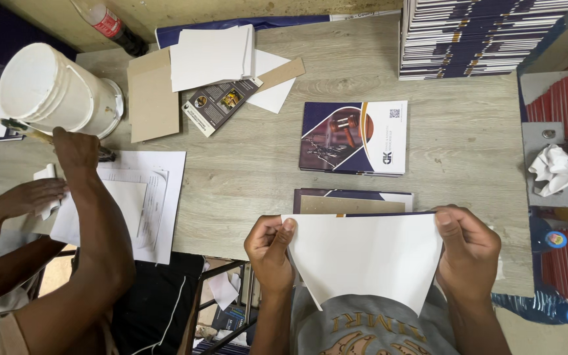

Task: The person places white paper sheets into book covers, smooths them down, and stacks the completed books. Another person applies glue to paper sheets nearby. The person handles the covers and sheets repeatedly, organizing the finished items into a stack.

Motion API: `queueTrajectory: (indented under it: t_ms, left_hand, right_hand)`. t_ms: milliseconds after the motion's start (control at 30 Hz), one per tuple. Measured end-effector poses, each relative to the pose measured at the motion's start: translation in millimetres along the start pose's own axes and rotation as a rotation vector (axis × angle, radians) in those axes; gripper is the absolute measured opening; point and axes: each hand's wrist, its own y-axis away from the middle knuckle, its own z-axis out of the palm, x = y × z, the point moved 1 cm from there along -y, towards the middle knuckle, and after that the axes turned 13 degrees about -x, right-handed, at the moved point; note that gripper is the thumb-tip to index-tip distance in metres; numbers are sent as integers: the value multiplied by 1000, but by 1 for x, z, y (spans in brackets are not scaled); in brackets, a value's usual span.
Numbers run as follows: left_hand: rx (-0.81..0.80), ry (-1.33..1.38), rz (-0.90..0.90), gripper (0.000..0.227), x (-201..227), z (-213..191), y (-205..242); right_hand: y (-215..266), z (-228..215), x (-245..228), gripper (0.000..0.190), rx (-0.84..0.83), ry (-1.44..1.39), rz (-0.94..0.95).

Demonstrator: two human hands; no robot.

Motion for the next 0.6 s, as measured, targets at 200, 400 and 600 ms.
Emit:
queueTrajectory:
  t_ms: [200, 400, 600]
  left_hand:
    - [290, 371, -72, 14, -5, -5, -20]
    - [-130, -24, -342, 49, 6, 7, -19]
    - [-372, -115, -352, 64, 21, 8, 1]
  right_hand:
    - [-1, -10, 1, 44, -389, 174, 437]
    - [9, -2, -8, 33, -171, -40, 373]
    - [-3, -24, 15, 45, -161, -173, 356]
